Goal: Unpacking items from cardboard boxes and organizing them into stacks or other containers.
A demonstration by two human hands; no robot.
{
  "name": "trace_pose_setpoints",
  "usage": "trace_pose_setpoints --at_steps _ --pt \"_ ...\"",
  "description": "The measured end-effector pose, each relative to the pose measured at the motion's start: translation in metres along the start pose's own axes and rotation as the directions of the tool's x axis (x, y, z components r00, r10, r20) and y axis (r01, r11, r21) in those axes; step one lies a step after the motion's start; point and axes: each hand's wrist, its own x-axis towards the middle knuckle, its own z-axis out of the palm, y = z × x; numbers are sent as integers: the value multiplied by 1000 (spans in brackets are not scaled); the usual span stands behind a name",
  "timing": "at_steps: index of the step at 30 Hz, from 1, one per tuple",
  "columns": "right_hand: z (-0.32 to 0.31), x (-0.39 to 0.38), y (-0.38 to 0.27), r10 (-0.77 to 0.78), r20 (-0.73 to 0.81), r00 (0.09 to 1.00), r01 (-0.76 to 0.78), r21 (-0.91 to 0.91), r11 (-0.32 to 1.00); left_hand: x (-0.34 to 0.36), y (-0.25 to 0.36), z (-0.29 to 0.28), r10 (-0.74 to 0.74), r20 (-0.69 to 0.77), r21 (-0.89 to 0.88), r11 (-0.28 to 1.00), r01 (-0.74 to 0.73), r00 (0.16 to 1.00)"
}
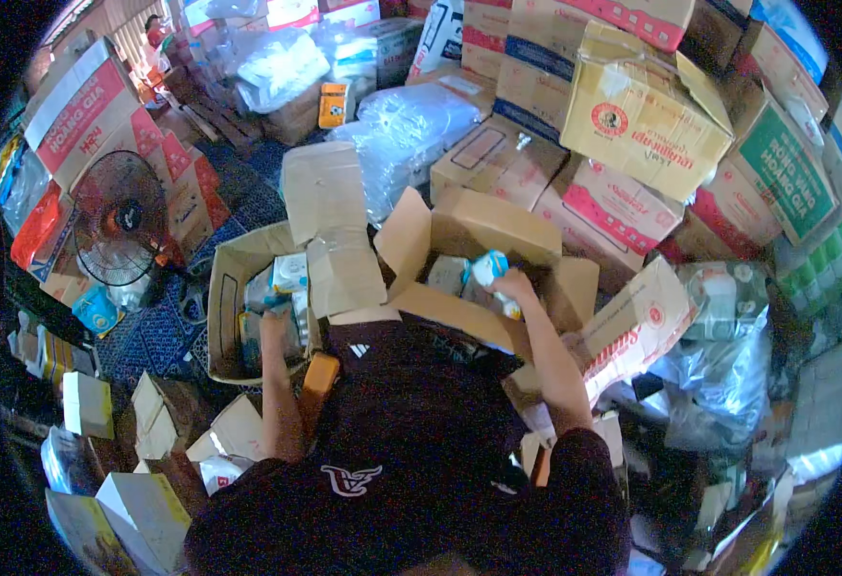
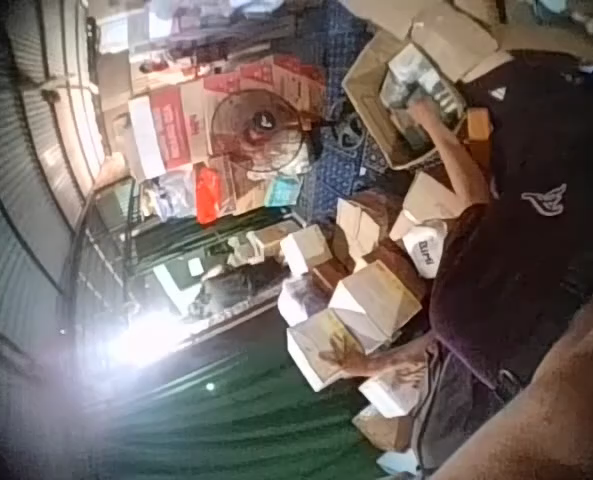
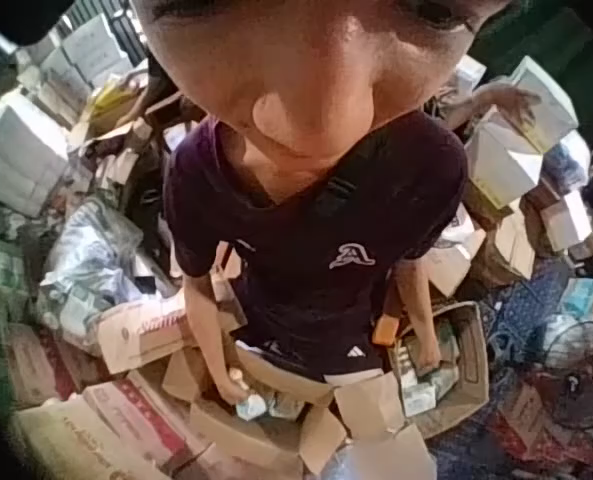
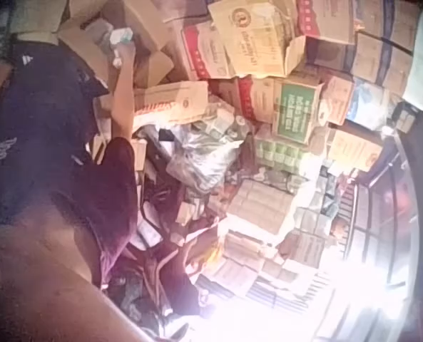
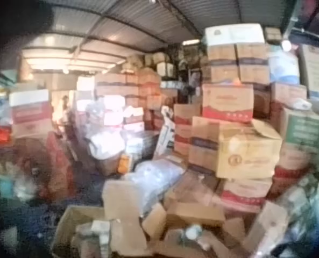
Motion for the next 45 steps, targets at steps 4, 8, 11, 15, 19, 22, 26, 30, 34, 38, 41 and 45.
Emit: trace_pose_setpoints --at_steps 4,8,11,15,19,22,26,30,34,38,41,45 --pt "-21 -5 -1 -189 120 975 134 362 922 7 -4 4 159 263 -50 987 -151 952" --pt "-46 -18 0 -308 264 914 236 270 933 11 1 11 247 456 83 945 -318 855" --pt "-33 -14 2 -138 293 946 197 -180 964 2 17 6 140 589 116 960 -254 796" --pt "-14 2 21 -73 50 996 88 -435 896 -12 32 -14 75 662 49 989 -143 746" --pt "-2 17 32 -325 17 946 311 -346 885 1 15 3 218 652 61 940 -337 726" --pt "18 30 38 -582 175 794 602 -357 714 22 -16 40 304 553 108 897 -428 776" --pt "46 51 61 -271 432 860 503 -634 587 40 -37 66 505 662 12 732 -681 554" --pt "47 68 75 -40 209 977 160 -599 785 21 -18 48 416 617 3 848 -530 668" --pt "43 57 69 -318 170 933 360 -503 786 -8 9 22 301 591 152 869 -470 748" --pt "27 44 53 -206 379 902 379 -467 799 -18 17 4 418 561 99 823 -559 715" --pt "26 39 40 -173 402 899 367 -475 800 -23 19 -4 104 280 366 907 -206 954" --pt "27 35 34 -300 362 883 462 -551 695 -8 10 -21 27 -179 536 841 74 984"
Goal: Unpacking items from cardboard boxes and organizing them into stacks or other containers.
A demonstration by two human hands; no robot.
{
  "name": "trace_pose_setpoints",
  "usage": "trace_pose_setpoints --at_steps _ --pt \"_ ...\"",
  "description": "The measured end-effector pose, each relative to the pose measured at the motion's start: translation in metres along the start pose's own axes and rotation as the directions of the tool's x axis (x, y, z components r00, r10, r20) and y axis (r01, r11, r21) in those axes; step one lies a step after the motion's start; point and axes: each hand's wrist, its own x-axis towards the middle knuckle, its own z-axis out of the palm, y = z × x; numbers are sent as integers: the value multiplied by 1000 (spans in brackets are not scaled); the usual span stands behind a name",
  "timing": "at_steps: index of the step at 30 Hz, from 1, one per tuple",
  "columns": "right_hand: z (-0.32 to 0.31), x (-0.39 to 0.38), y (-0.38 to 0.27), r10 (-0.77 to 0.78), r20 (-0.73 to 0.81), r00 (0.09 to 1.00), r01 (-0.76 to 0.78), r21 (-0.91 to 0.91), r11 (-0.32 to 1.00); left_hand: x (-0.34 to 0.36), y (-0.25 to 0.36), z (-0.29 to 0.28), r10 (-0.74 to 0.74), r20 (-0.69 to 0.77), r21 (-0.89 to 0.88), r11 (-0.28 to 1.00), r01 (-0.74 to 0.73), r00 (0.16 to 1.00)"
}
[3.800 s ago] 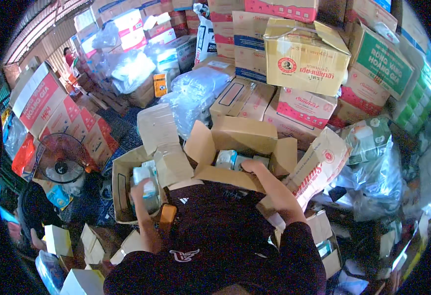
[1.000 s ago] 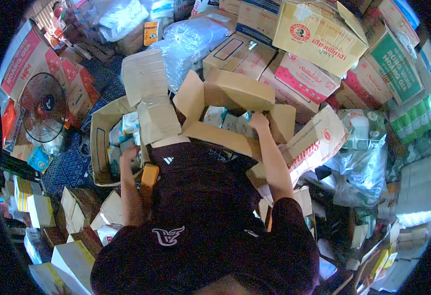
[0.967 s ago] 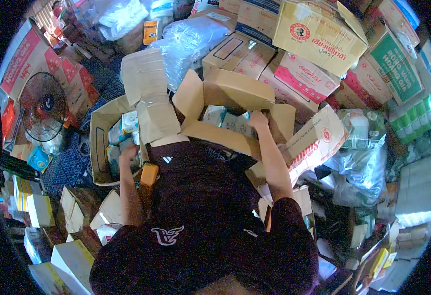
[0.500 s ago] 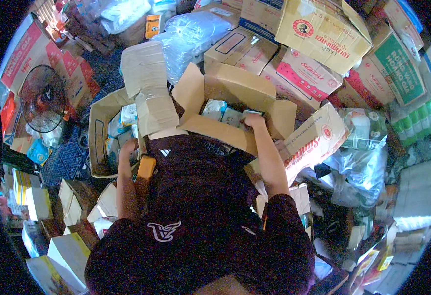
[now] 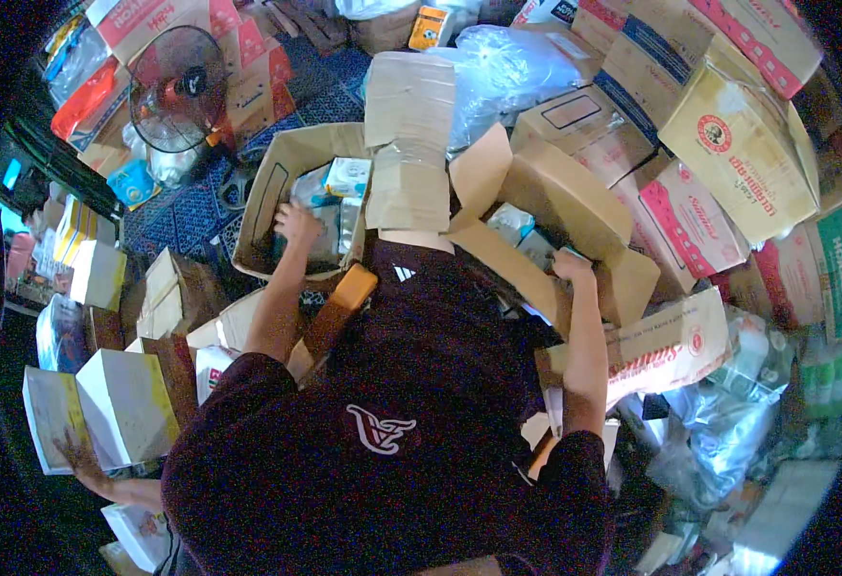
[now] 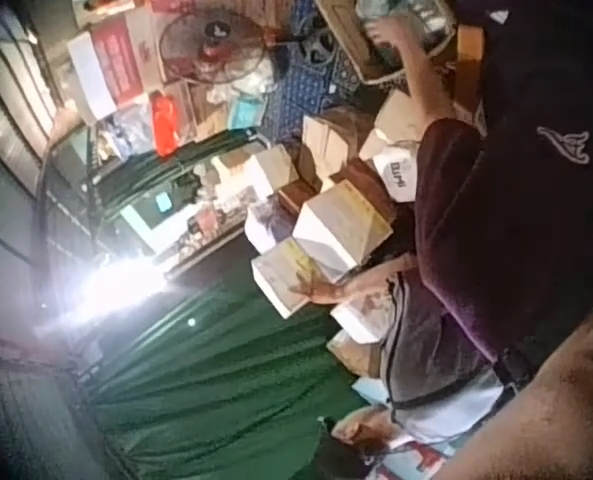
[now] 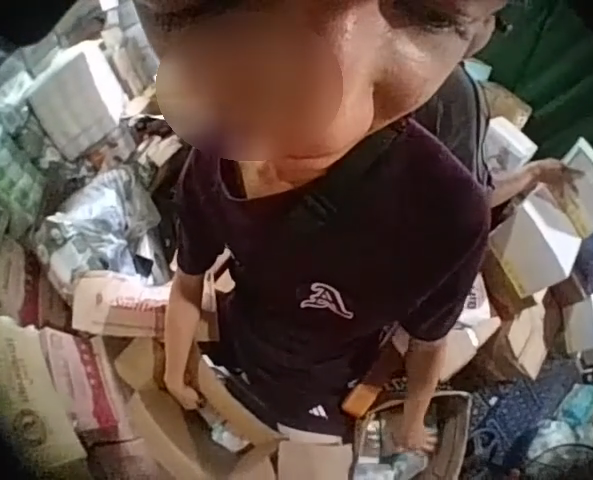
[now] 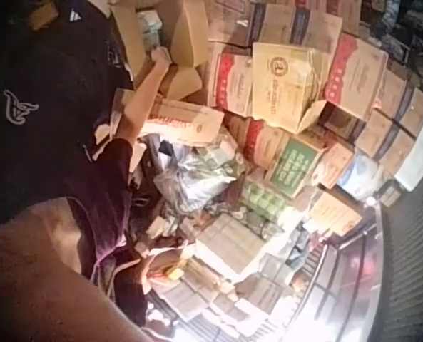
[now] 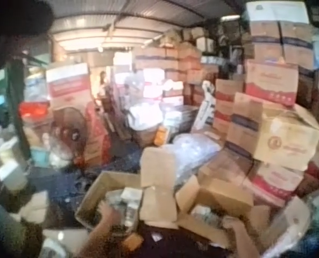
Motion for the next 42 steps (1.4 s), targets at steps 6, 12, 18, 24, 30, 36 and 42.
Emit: trace_pose_setpoints --at_steps 6,12,18,24,30,36,42 --pt "14 13 2 -38 93 995 44 -68 997 37 -74 55 264 502 -178 963 -201 824" --pt "24 21 12 -71 24 997 70 33 997 20 -81 39 34 310 -234 971 41 950" --pt "5 -1 -8 18 84 996 -28 108 994 22 -49 -77 -227 160 -395 877 273 961" --pt "-19 -13 -13 13 137 990 -19 45 999 35 -2 -194 -19 -51 -969 243 -45 999" --pt "-9 3 7 -68 -61 996 79 207 975 -36 86 -252 317 14 -684 -689 241 948" --pt "-59 -30 -17 10 -462 887 298 587 752 -102 168 -235 565 23 -758 -527 383 824" --pt "-108 -80 -75 -457 -440 773 387 898 -209 -144 206 -221 709 176 -816 -283 504 683"
